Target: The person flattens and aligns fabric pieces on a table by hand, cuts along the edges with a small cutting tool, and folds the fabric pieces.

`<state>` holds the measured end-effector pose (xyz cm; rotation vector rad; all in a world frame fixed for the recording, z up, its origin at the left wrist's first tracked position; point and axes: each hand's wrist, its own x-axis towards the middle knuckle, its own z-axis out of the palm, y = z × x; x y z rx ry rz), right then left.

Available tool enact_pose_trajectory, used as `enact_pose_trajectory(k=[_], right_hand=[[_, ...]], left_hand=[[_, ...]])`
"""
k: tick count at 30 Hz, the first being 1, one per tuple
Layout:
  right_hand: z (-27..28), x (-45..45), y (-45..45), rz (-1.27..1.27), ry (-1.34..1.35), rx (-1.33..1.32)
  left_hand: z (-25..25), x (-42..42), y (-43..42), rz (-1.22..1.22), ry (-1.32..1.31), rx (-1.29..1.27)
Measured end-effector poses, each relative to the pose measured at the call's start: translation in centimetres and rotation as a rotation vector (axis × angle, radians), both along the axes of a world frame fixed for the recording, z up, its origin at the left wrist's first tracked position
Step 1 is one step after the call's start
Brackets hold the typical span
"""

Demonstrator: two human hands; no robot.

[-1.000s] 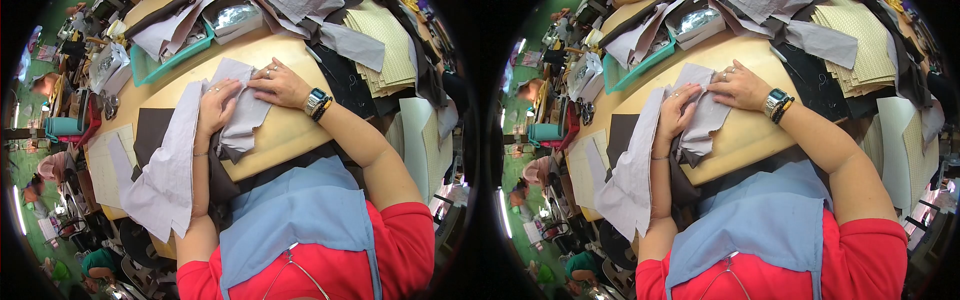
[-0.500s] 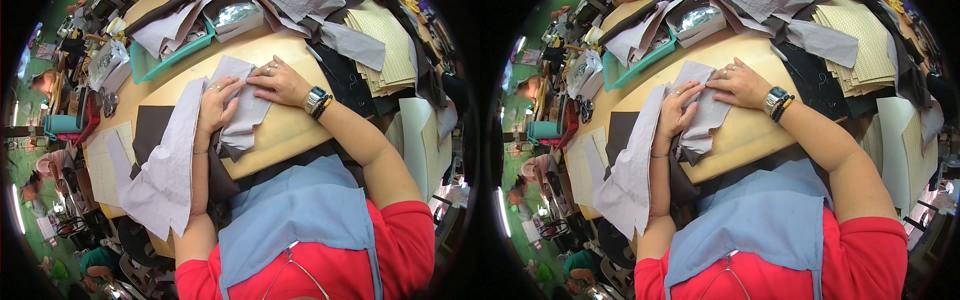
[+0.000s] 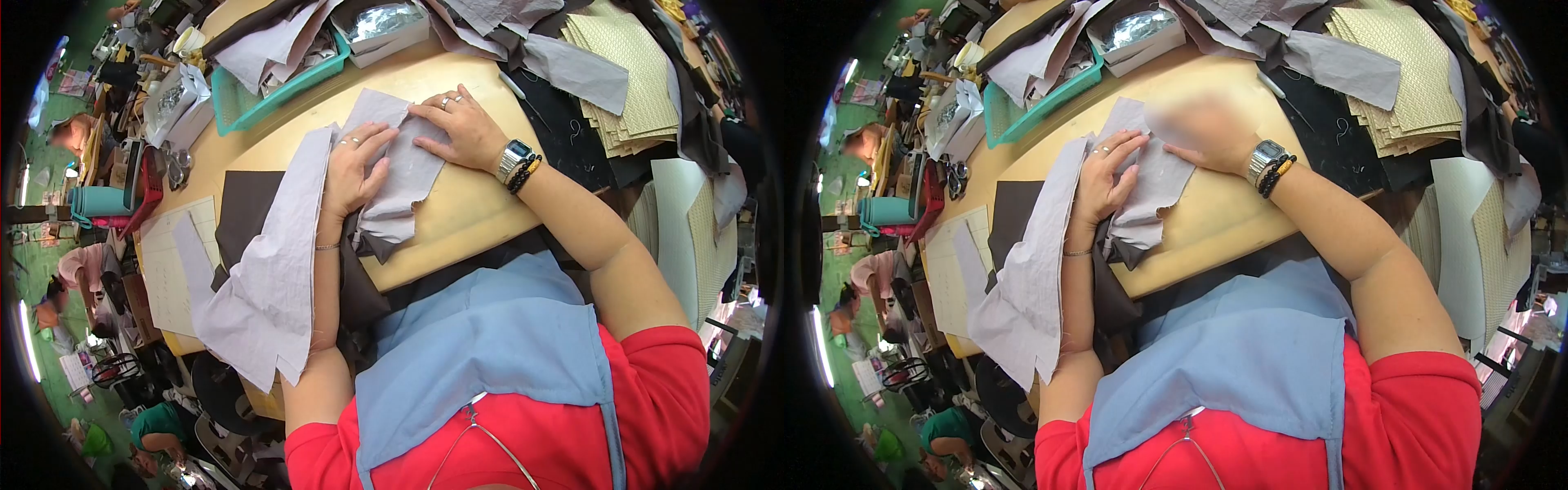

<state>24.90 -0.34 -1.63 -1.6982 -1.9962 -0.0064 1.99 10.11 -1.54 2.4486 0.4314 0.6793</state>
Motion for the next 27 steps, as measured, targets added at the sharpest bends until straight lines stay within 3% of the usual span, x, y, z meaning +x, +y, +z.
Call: enact_pose_trajectory(k=[27], right_hand=[[0.12,0.06,0.07,0.034,0.054,0.025]], left_hand=[[-0.06,0.0,-0.01,0.001,-0.012,0.005]])
